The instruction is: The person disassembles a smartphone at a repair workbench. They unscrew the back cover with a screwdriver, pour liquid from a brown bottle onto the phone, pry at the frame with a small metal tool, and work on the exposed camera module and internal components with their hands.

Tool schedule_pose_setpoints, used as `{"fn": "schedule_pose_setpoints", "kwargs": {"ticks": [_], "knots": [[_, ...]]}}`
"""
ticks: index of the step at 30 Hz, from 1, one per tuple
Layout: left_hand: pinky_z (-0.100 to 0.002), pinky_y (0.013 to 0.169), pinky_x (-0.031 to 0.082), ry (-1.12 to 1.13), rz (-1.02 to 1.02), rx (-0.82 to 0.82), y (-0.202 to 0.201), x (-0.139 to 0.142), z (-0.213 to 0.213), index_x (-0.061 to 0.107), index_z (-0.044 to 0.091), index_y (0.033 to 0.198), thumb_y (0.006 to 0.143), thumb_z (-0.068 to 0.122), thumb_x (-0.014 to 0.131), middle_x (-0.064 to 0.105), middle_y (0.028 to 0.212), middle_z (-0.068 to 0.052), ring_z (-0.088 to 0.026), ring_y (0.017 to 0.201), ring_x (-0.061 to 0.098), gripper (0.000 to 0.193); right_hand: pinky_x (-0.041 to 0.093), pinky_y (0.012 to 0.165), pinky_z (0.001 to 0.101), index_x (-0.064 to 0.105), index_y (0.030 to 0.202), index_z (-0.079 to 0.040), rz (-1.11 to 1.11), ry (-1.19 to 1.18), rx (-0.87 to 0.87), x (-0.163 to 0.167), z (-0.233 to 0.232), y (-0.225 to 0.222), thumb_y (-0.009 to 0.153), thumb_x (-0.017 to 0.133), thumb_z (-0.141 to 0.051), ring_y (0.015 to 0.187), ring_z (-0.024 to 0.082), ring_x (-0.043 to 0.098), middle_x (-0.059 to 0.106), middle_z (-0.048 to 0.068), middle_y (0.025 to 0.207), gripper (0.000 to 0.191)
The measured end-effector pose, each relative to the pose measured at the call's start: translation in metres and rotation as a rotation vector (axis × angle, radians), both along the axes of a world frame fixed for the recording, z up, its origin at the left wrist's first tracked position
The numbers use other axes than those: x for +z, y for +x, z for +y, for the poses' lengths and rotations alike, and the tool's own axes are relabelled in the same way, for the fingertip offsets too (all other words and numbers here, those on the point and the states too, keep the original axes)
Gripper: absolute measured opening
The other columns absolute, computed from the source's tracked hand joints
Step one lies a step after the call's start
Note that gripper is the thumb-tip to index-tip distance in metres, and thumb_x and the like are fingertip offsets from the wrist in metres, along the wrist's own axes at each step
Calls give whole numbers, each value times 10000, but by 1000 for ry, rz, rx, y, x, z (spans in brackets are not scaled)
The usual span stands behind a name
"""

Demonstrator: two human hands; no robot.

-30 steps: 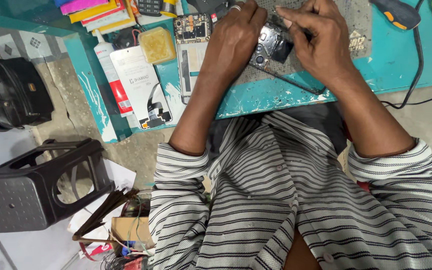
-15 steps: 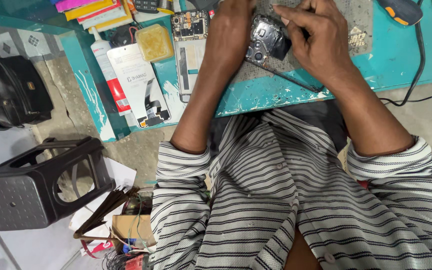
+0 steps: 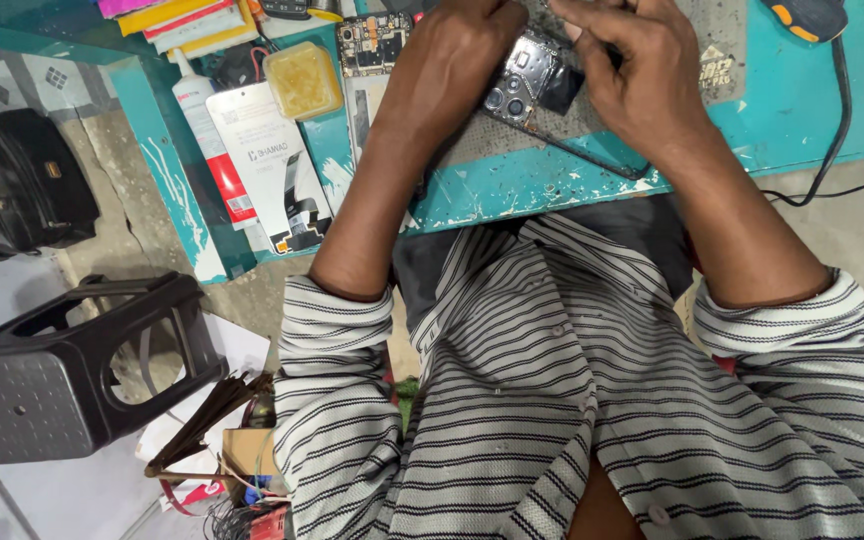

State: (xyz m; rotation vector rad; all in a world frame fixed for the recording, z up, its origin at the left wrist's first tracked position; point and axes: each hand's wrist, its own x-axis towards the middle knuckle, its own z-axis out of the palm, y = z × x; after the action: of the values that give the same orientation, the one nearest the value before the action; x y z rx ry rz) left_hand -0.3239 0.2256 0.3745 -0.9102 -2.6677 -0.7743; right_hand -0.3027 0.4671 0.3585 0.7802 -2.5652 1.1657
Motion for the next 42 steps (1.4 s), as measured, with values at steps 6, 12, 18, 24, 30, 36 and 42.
{"fn": "schedule_pose_setpoints", "kwargs": {"ticks": [6, 12, 18, 24, 30, 36, 42], "knots": [[-418, 697, 558, -191, 223, -73, -4, -7, 4, 652, -2, 910, 892, 46, 618, 666, 878, -150, -299, 785, 698, 62, 463, 765, 396, 767, 1296, -56, 23, 20, 0, 1, -4, -3, 1062, 681, 54, 815, 255, 592, 647, 110, 905, 272], [-392, 611, 568, -319, 239, -60, -11, -13, 10, 648, -2, 852, 881, 28, 612, 667, 751, -151, -285, 687, 704, 56, 494, 775, 399, 755, 1259, -47, 172, 63, -13, 13, -12, 0, 1028, 671, 59, 880, 269, 617, 644, 114, 969, 267], [-401, 694, 560, -161, 247, -14, -12, -14, 7, 658, -35, 955, 904, 21, 591, 689, 858, -180, -318, 769, 702, 101, 510, 738, 384, 759, 1222, -59, 199, 170, -46, 24, -19, 2, 987, 703, 43, 946, 260, 649, 641, 86, 1011, 262], [-471, 707, 541, -86, 97, 67, -9, -13, -10, 669, 10, 884, 897, 30, 656, 672, 800, -188, -363, 755, 683, 27, 484, 681, 370, 778, 1204, -60, 248, 262, -24, 32, -17, 2, 901, 717, 53, 959, 252, 643, 650, 61, 1052, 329], [-432, 563, 460, 270, 46, 248, -12, -10, -23, 651, 7, 799, 939, 81, 762, 597, 632, -145, -319, 555, 596, 193, 501, 777, 399, 765, 1230, -69, 200, 202, -60, 23, -10, 0, 977, 729, 36, 999, 262, 634, 637, 81, 1063, 277], [-345, 497, 400, 455, -173, 421, -18, -7, -17, 583, 3, 681, 873, 144, 828, 564, 547, -58, -174, 468, 540, 342, 417, 716, 364, 769, 1179, 19, -206, -108, -378, 29, 32, 12, 1038, 725, -52, 832, 273, 570, 638, 174, 1089, 164], [-307, 564, 397, 651, -137, 343, -18, -19, -20, 626, 1, 791, 974, 114, 730, 567, 642, -27, -117, 589, 513, 238, 539, 919, 448, 701, 1289, 112, 255, -51, -243, 20, 60, 31, 1111, 672, 105, 1021, 321, 625, 598, 207, 1163, 181]]}}
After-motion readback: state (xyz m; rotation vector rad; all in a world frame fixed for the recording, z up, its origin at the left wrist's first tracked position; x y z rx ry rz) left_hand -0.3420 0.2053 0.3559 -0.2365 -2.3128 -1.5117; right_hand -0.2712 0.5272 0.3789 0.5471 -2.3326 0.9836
